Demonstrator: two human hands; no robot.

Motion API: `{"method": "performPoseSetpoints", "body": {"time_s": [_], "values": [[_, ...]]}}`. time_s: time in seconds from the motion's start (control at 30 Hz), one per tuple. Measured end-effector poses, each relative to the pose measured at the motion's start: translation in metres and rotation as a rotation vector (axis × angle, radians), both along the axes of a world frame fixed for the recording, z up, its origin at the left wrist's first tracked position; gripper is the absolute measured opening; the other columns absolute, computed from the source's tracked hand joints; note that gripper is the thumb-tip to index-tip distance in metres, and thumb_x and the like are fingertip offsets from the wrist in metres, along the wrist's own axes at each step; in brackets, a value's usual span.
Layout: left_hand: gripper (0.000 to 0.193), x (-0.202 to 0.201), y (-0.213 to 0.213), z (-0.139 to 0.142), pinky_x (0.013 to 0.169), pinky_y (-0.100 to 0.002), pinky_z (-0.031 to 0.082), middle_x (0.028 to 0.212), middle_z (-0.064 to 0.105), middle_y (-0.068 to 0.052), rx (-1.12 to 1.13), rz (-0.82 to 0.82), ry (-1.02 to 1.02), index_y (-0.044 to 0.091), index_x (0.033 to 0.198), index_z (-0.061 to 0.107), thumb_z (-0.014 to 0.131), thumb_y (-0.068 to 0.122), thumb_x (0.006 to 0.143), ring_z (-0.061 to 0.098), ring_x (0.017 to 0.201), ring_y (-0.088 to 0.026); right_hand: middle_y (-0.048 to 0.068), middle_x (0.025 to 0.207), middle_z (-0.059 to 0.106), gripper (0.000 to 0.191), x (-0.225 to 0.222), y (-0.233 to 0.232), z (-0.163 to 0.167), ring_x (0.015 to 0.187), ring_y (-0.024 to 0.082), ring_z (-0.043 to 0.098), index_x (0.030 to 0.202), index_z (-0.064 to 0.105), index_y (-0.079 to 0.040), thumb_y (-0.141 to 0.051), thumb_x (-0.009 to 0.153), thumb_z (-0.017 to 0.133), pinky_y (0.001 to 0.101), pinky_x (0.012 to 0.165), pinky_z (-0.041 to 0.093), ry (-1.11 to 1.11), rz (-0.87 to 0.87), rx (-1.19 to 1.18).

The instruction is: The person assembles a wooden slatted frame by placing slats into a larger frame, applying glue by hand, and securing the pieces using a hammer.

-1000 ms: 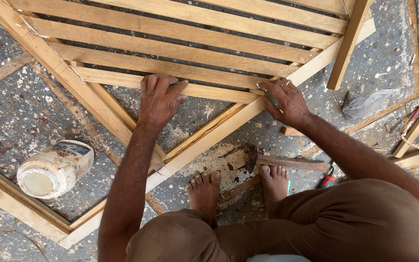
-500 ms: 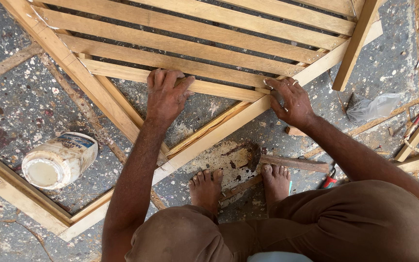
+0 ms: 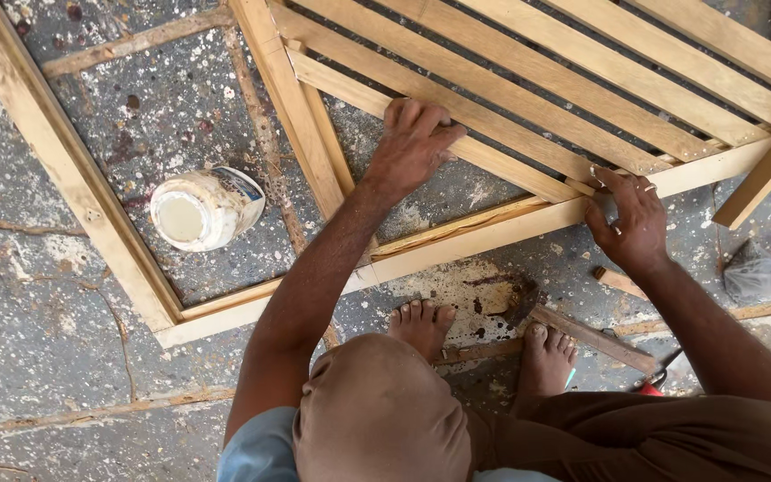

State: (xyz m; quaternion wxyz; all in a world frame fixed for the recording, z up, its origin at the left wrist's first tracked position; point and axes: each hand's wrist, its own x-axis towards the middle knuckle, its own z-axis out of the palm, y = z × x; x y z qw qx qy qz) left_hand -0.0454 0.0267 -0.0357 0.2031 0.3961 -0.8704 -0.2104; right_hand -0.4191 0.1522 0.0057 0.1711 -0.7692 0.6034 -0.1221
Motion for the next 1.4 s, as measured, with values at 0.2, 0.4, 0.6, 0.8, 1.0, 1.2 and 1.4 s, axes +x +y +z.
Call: {"method": "performPoseSetpoints", "body": {"time_s": [0.2, 0.4, 0.6, 0.8, 1.0, 1.2, 1.4], "values": [[0.041, 0.000, 0.000, 0.003, 0.115, -0.054, 0.031, 0.115, 0.055, -0.002, -0.044, -0.002, 0.021, 0.022, 0.119, 0.076, 0.088, 0.025, 0.079, 0.047, 0.114, -0.023, 0.020, 0.116, 0.071, 0.046, 0.002, 0.001, 0.004, 0.102, 0.034, 0.069, 0.139, 0.058, -0.004, -0.015, 0.096, 0.071, 0.0482, 0.090, 0.056, -0.007, -0.008, -0.014], [0.040, 0.001, 0.000, 0.007, 0.114, -0.057, 0.031, 0.112, 0.056, -0.003, -0.042, -0.007, -0.015, 0.021, 0.119, 0.077, 0.088, 0.025, 0.081, 0.047, 0.113, -0.023, 0.018, 0.115, 0.071, 0.047, 0.002, 0.001, 0.003, 0.100, 0.031, 0.070, 0.141, 0.058, -0.005, -0.016, 0.096, 0.070, 0.0501, 0.097, 0.056, 0.011, -0.026, 0.035], [0.043, 0.002, 0.001, 0.005, 0.113, -0.056, 0.030, 0.115, 0.058, -0.003, -0.023, -0.004, 0.023, 0.020, 0.120, 0.076, 0.088, 0.030, 0.080, 0.047, 0.114, -0.024, 0.018, 0.109, 0.071, 0.046, 0.001, 0.003, 0.007, 0.093, 0.028, 0.069, 0.142, 0.058, -0.005, -0.016, 0.098, 0.069, 0.0481, 0.089, 0.057, 0.018, -0.041, 0.114], [0.043, 0.000, 0.001, 0.006, 0.110, -0.054, 0.031, 0.119, 0.060, -0.005, -0.023, -0.029, -0.057, 0.020, 0.121, 0.077, 0.089, 0.027, 0.081, 0.047, 0.115, -0.025, 0.016, 0.108, 0.072, 0.040, -0.002, 0.008, 0.009, 0.084, 0.025, 0.071, 0.140, 0.058, -0.005, -0.013, 0.102, 0.065, 0.0474, 0.092, 0.058, -0.022, -0.067, 0.178], [0.042, -0.004, 0.005, 0.016, 0.114, -0.052, 0.031, 0.119, 0.060, 0.000, -0.008, 0.011, -0.047, 0.023, 0.123, 0.077, 0.087, 0.027, 0.082, 0.046, 0.117, -0.023, 0.013, 0.107, 0.073, 0.038, -0.015, 0.020, 0.024, 0.083, 0.021, 0.071, 0.141, 0.060, -0.013, -0.006, 0.104, 0.058, 0.0365, 0.076, 0.062, 0.060, 0.013, -0.155], [0.039, -0.002, 0.008, 0.027, 0.112, -0.053, 0.030, 0.116, 0.057, -0.003, 0.021, 0.000, -0.031, 0.017, 0.122, 0.079, 0.086, 0.028, 0.085, 0.045, 0.115, -0.025, 0.006, 0.070, 0.069, 0.053, 0.011, 0.023, 0.051, 0.041, 0.012, 0.051, 0.155, 0.045, -0.023, -0.018, 0.103, 0.052, 0.0300, 0.035, 0.045, 0.211, 0.088, 0.337], [0.042, -0.003, 0.010, 0.032, 0.113, -0.053, 0.029, 0.116, 0.057, -0.001, 0.001, -0.003, -0.018, 0.017, 0.124, 0.077, 0.086, 0.033, 0.086, 0.044, 0.115, -0.025, 0.004, 0.062, 0.060, 0.081, 0.040, 0.007, 0.075, 0.038, 0.009, 0.040, 0.167, 0.001, -0.033, -0.015, 0.101, 0.043, 0.0272, 0.032, 0.040, 0.642, 0.126, 0.762]]}}
